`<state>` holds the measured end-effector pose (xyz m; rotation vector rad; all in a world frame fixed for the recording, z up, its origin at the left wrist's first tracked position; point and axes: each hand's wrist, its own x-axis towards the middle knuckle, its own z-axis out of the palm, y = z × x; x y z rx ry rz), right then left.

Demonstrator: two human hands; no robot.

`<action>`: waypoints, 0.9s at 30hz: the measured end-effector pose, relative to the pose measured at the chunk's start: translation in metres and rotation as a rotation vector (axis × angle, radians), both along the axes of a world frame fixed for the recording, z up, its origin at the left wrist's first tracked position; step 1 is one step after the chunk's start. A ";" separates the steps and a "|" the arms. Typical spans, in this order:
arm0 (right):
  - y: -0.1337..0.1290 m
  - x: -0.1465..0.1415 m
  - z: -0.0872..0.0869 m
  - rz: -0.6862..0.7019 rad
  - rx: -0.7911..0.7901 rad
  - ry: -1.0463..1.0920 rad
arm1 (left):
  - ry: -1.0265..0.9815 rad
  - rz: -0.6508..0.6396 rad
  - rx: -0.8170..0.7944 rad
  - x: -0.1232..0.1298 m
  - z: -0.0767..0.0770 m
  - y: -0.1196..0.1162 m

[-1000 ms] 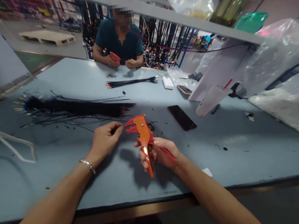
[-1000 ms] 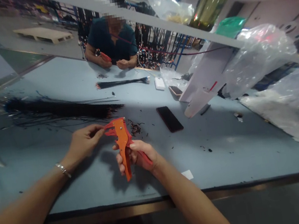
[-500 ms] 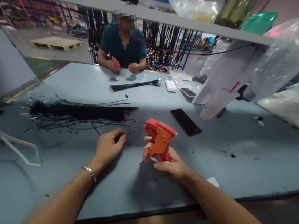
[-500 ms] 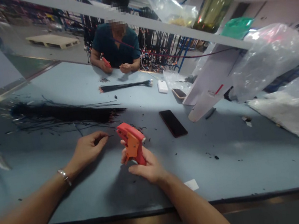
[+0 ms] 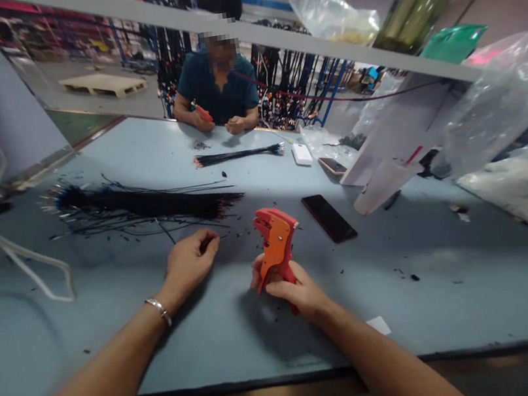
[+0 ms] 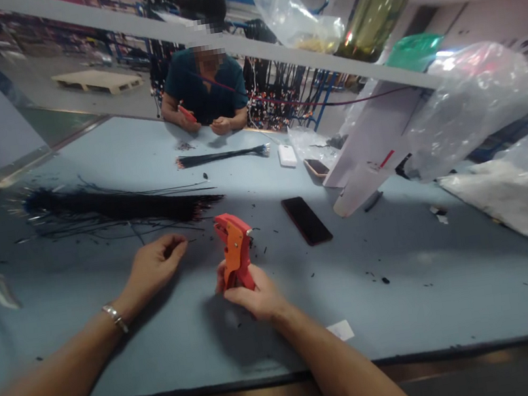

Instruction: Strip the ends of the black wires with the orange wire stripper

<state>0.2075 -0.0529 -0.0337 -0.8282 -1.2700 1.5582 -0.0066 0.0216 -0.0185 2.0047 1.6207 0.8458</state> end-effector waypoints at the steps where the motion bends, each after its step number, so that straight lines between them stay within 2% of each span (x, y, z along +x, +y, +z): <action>1: 0.000 0.000 0.002 -0.025 0.020 0.043 | -0.043 0.007 -0.002 -0.001 0.002 0.001; 4: -0.001 0.000 0.011 -0.126 0.035 0.249 | -0.251 0.042 -0.028 -0.004 0.010 0.002; 6: -0.001 0.001 0.015 -0.128 -0.065 0.365 | -0.360 0.069 -0.075 -0.005 0.016 0.002; 10: 0.001 0.004 0.015 0.116 -0.378 0.435 | -0.496 0.028 -0.170 -0.003 0.021 0.000; 12: 0.001 0.005 0.013 0.231 -0.456 0.423 | -0.491 -0.009 -0.174 -0.002 0.021 -0.002; 19: -0.006 0.002 0.007 0.342 -0.466 0.402 | -0.439 -0.056 -0.137 -0.002 0.020 -0.005; 23: -0.008 0.000 0.006 0.281 -0.392 0.471 | -0.444 -0.038 -0.055 -0.003 0.016 -0.004; 27: -0.006 0.000 0.007 0.238 -0.320 0.499 | -0.401 -0.163 -0.085 -0.002 0.011 -0.005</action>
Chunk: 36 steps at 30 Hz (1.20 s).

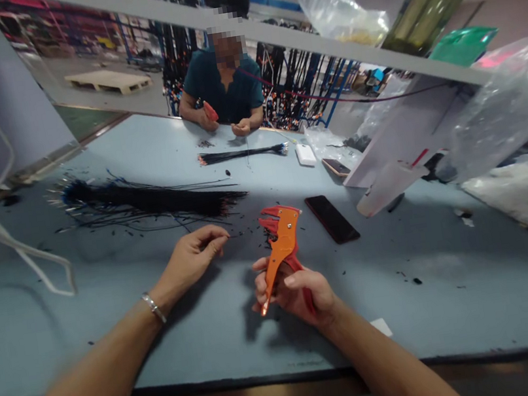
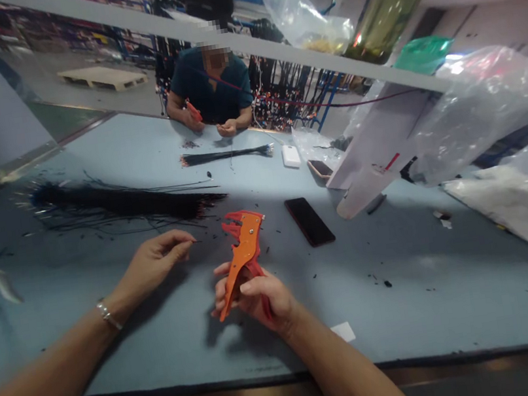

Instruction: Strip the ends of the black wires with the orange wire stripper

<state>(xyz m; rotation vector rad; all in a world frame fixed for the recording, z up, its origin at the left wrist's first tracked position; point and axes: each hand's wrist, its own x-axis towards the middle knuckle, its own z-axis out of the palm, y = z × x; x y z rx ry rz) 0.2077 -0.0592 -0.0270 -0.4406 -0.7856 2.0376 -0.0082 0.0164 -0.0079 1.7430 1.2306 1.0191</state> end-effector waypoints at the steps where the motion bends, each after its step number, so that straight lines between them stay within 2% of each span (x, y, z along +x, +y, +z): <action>1: 0.000 0.000 0.000 0.004 0.001 0.000 | 0.019 -0.035 -0.004 0.001 -0.001 -0.001; 3: 0.000 0.000 0.000 0.031 -0.015 -0.018 | 0.039 -0.055 0.009 0.002 -0.001 -0.002; 7: -0.002 0.001 -0.001 0.095 -0.087 -0.088 | 0.026 -0.011 -0.008 0.000 0.003 -0.003; 12: -0.001 0.004 -0.003 0.062 -0.134 -0.131 | 0.020 -0.010 -0.044 0.000 0.005 -0.003; 19: -0.003 0.003 -0.003 0.129 -0.105 -0.145 | 0.022 -0.045 -0.041 0.003 0.007 -0.006; 24: -0.006 -0.003 -0.001 0.093 -0.078 -0.155 | 0.032 -0.039 -0.023 0.003 0.007 -0.007; 31: -0.007 -0.002 0.002 -0.029 -0.008 -0.275 | 0.045 0.042 0.032 0.002 0.011 -0.011; 36: -0.006 -0.003 0.001 -0.021 -0.034 -0.256 | 0.078 0.024 0.065 0.003 0.010 -0.012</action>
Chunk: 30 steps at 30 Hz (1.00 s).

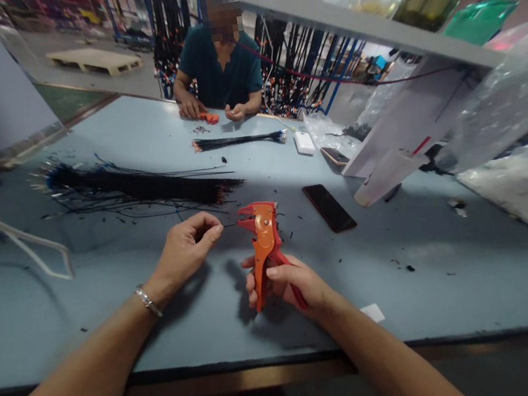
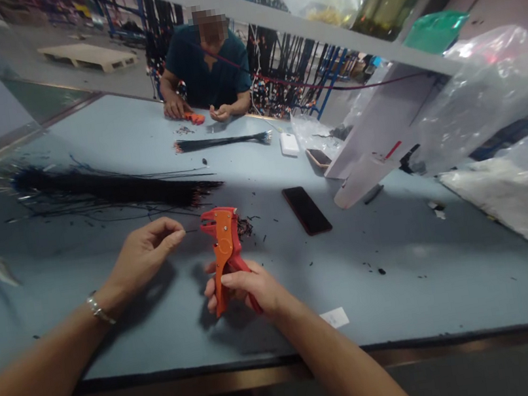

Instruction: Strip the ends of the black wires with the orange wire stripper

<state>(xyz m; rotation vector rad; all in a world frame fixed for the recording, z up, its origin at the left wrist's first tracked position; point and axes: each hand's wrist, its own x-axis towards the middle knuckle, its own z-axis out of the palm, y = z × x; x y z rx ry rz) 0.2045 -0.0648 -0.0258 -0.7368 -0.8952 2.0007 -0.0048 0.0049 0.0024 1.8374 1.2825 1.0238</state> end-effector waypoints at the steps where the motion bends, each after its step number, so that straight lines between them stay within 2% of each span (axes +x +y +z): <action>1: 0.001 -0.001 -0.001 -0.003 -0.009 0.006 | 0.009 -0.007 0.006 0.001 0.000 0.000; 10: 0.002 -0.004 -0.001 -0.064 -0.015 -0.047 | 0.111 0.047 0.109 0.015 -0.001 -0.013; 14: -0.002 0.000 0.004 -0.038 0.003 -0.078 | 0.057 0.112 0.113 0.013 0.001 -0.011; 17: -0.003 0.003 0.007 0.011 -0.027 -0.028 | -0.042 0.136 0.032 0.006 0.003 -0.006; 21: -0.002 0.004 0.006 0.061 -0.031 0.024 | -0.152 0.073 -0.058 0.002 0.004 -0.003; 25: -0.002 0.005 0.004 0.101 -0.020 0.025 | -0.165 -0.005 -0.084 0.004 0.004 -0.005; 30: -0.003 0.005 0.004 0.128 -0.014 0.019 | -0.174 -0.001 -0.081 0.005 0.005 -0.006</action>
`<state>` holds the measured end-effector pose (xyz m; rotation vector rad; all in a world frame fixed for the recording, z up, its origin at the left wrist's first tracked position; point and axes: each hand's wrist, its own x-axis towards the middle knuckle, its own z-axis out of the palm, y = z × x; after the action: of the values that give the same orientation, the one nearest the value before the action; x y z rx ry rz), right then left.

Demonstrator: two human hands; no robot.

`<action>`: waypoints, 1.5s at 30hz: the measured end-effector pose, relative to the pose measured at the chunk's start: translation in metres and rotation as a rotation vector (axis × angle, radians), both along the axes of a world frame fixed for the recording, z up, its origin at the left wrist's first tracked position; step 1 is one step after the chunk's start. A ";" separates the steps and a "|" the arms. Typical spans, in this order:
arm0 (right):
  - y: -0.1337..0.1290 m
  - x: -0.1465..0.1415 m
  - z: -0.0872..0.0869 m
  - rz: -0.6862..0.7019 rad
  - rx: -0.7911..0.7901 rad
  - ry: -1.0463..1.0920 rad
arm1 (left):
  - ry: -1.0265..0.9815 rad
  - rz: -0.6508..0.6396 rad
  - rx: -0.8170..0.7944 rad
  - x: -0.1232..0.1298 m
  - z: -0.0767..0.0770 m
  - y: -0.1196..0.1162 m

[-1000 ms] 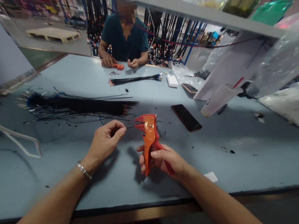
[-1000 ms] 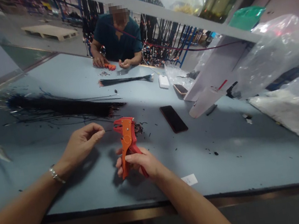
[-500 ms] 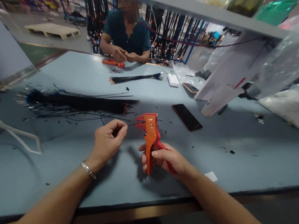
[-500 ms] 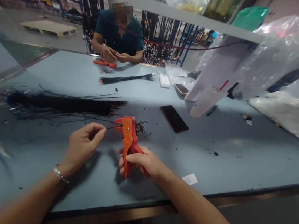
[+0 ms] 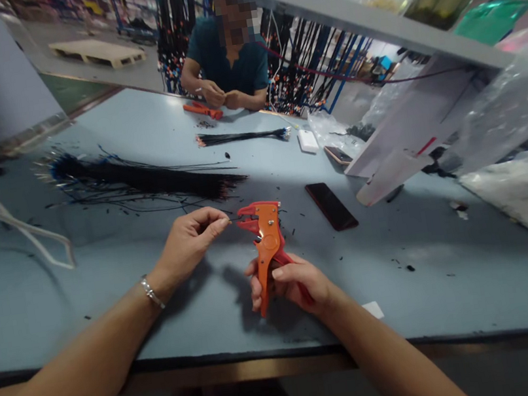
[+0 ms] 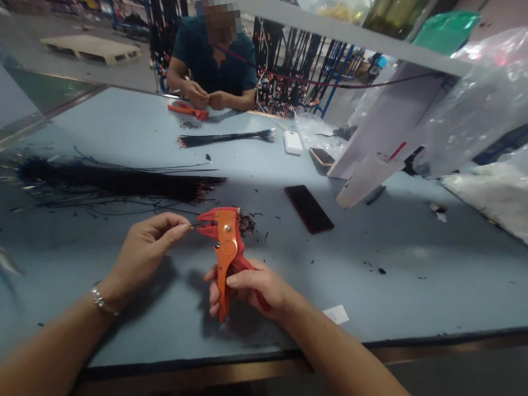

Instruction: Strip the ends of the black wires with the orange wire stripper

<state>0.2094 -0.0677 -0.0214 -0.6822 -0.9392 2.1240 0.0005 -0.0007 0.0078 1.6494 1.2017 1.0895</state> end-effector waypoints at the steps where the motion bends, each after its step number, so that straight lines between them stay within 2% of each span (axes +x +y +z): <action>1: 0.000 0.000 0.000 0.001 0.002 0.000 | -0.001 0.002 0.002 0.000 0.000 0.000; 11: -0.001 -0.001 0.000 0.023 0.031 -0.042 | 0.042 -0.072 -0.005 -0.001 -0.002 0.000; 30: -0.003 -0.002 0.003 -0.028 0.182 -0.130 | 0.063 -0.098 0.090 -0.004 -0.002 0.000; 45: -0.001 0.002 0.005 -0.028 0.074 -0.173 | 0.077 -0.125 0.159 -0.006 -0.006 0.001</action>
<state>0.2111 -0.0683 -0.0161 -0.8471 -1.0891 2.0191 -0.0057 0.0008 0.0015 1.8771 1.0673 1.0748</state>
